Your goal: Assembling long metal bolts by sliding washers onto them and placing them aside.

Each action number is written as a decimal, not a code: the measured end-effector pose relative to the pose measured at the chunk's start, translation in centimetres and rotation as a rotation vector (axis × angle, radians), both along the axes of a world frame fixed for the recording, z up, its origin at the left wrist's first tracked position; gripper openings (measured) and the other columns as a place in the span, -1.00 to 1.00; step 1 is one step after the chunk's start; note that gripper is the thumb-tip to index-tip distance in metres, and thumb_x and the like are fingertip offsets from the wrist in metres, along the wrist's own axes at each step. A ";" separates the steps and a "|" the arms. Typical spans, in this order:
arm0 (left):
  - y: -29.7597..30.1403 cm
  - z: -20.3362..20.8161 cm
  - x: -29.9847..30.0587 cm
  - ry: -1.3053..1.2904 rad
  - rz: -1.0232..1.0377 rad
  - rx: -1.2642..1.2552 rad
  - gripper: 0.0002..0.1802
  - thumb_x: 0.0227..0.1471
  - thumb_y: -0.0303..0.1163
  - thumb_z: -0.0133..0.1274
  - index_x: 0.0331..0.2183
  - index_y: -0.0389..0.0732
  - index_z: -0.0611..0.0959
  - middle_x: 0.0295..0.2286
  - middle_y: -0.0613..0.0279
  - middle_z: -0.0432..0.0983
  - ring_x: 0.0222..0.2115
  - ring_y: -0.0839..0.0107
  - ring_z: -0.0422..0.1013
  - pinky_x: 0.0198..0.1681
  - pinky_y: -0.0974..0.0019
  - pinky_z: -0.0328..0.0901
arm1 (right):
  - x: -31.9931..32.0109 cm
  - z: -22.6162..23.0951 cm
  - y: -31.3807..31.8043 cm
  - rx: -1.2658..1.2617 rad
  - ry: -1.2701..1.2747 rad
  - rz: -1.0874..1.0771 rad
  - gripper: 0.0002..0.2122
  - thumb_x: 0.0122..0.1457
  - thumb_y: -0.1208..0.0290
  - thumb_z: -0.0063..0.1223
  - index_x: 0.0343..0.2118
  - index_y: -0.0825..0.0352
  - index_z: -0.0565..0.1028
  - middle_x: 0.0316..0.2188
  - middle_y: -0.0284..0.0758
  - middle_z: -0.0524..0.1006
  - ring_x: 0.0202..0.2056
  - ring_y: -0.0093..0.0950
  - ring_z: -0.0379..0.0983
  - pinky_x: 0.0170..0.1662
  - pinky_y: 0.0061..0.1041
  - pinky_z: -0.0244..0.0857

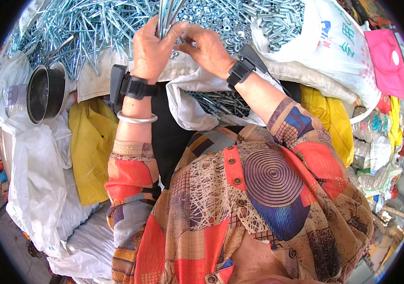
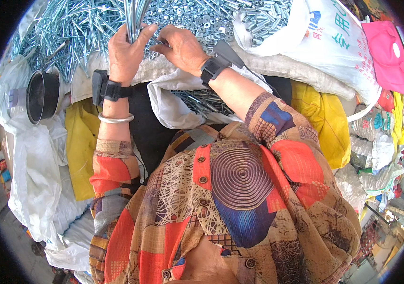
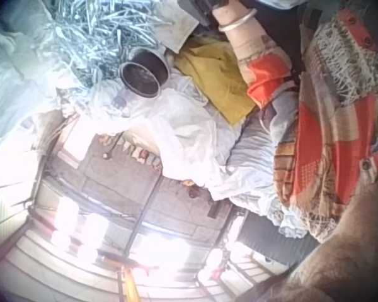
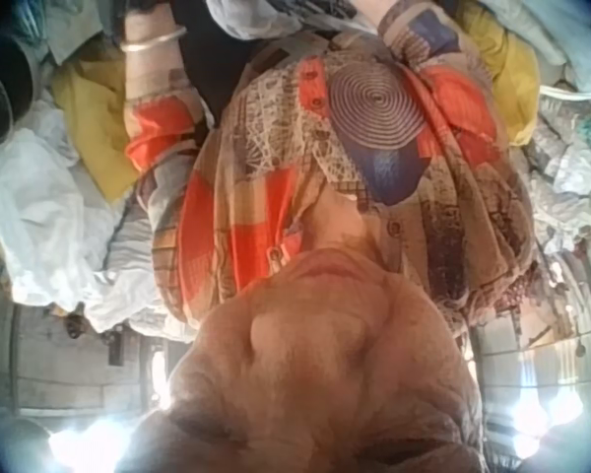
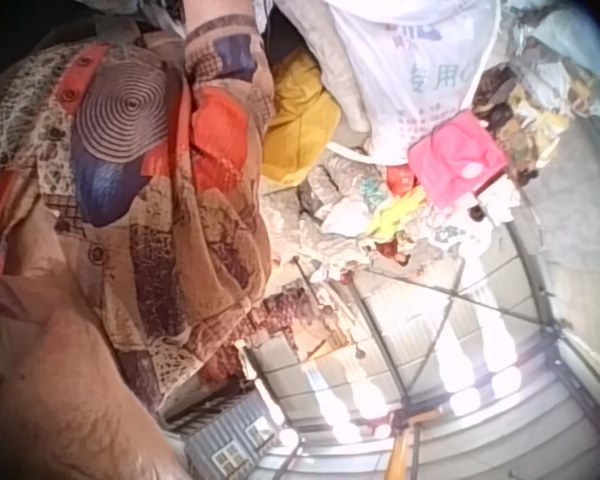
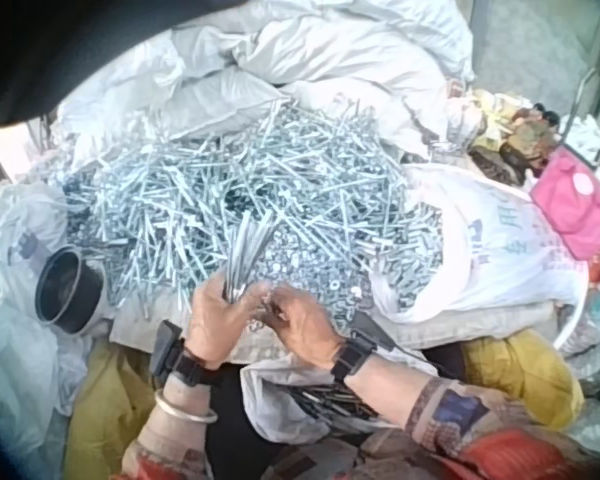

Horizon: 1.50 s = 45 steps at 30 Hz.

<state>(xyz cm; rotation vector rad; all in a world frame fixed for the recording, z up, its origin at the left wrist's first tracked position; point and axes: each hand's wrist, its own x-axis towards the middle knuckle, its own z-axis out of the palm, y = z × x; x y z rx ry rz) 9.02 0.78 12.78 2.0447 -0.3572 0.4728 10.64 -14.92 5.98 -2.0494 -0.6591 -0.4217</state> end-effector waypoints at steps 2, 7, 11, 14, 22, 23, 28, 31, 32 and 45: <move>0.7 -0.3 -0.1 0.059 -0.155 -0.114 -0.74 0.07 -0.25 0.26 -0.29 -0.24 0.68 -0.63 0.47 0.45 -0.64 0.73 0.25 -0.60 0.54 0.13 | 0.7 -0.3 -0.1 0.024 0.008 0.050 -0.68 -0.01 0.22 0.33 -0.44 0.39 0.48 -0.49 -0.15 0.50 -0.42 -0.13 0.48 -0.35 -0.22 0.33; 1.3 -0.5 -0.2 0.149 -0.205 -0.124 -0.76 0.09 -0.28 0.24 -0.26 -0.23 0.69 -0.61 0.47 0.47 -0.63 0.74 0.26 -0.59 0.54 0.16 | 0.5 0.2 -0.6 0.038 0.046 0.121 -0.68 -0.02 0.23 0.35 -0.41 0.39 0.49 -0.49 -0.16 0.50 -0.43 -0.16 0.47 -0.36 -0.27 0.33; 0.5 -0.5 0.4 0.019 -0.097 -0.028 -0.72 0.04 -0.25 0.28 -0.28 -0.25 0.69 -0.52 0.29 0.60 -0.52 0.57 0.46 -0.44 0.42 0.35 | 0.1 0.6 0.0 -0.025 0.025 -0.036 -0.67 -0.05 0.22 0.38 -0.41 0.36 0.50 -0.49 -0.19 0.50 -0.44 -0.19 0.47 -0.37 -0.33 0.35; -0.2 -0.3 0.5 0.033 -0.043 -0.009 -0.71 0.02 -0.25 0.29 -0.30 -0.26 0.68 -0.49 0.21 0.64 -0.49 0.52 0.49 -0.38 0.38 0.39 | 0.1 0.3 -0.4 -0.003 -0.011 -0.093 -0.66 -0.04 0.21 0.39 -0.34 0.34 0.51 -0.46 -0.22 0.52 -0.42 -0.24 0.49 -0.34 -0.35 0.36; 0.3 -0.5 0.9 0.002 -0.007 0.061 -0.70 0.03 -0.25 0.29 -0.31 -0.29 0.67 -0.49 0.20 0.63 -0.50 0.54 0.48 -0.39 0.38 0.37 | -0.6 0.7 -1.1 0.358 0.316 0.052 -0.57 0.27 0.17 0.06 0.08 0.35 0.42 -0.27 -0.25 0.61 -0.19 -0.46 0.54 -0.10 -0.46 0.39; 0.2 -0.3 0.9 -0.015 -0.017 0.072 -0.71 0.02 -0.25 0.29 -0.31 -0.28 0.67 -0.49 0.22 0.63 -0.50 0.55 0.47 -0.39 0.38 0.37 | -0.3 0.8 -1.5 0.418 0.322 0.055 -0.58 0.31 0.17 -0.02 0.09 0.38 0.40 -0.27 -0.25 0.61 -0.17 -0.46 0.53 -0.07 -0.45 0.38; 0.1 -0.6 0.7 0.013 -0.052 -0.076 -0.73 0.02 -0.25 0.30 -0.32 -0.25 0.68 -0.51 0.26 0.62 -0.52 0.56 0.43 -0.40 0.39 0.35 | -0.4 0.3 -0.1 0.538 0.387 0.164 -0.47 0.38 0.08 -0.18 0.22 0.41 0.25 -0.29 -0.24 0.60 -0.18 -0.50 0.51 -0.01 -0.48 0.32; -0.1 -0.3 0.8 -0.010 -0.008 0.056 -0.72 0.02 -0.25 0.30 -0.31 -0.26 0.68 -0.52 0.26 0.62 -0.53 0.57 0.44 -0.39 0.40 0.35 | 0.6 0.2 -1.3 0.539 0.436 0.136 -0.43 0.40 0.03 -0.29 0.28 0.42 0.18 -0.10 -0.25 0.50 -0.11 -0.47 0.43 0.23 -0.37 0.10; -0.2 -0.3 0.8 -0.010 -0.008 0.055 -0.72 0.02 -0.25 0.30 -0.31 -0.26 0.68 -0.52 0.26 0.62 -0.53 0.57 0.44 -0.39 0.40 0.35 | 1.0 0.1 -1.7 0.466 0.352 0.088 -0.43 0.40 0.04 -0.29 0.27 0.44 0.19 -0.07 -0.27 0.49 -0.09 -0.48 0.43 0.13 -0.43 0.24; 0.2 -0.8 0.6 -0.034 0.003 0.056 -0.71 0.02 -0.24 0.30 -0.31 -0.25 0.68 -0.53 0.26 0.61 -0.53 0.56 0.41 -0.40 0.39 0.34 | 0.7 0.7 -1.7 0.558 0.274 -0.026 -0.53 0.35 0.02 -0.15 0.06 0.36 0.44 -0.39 -0.28 0.56 -0.32 -0.48 0.50 -0.21 -0.43 0.37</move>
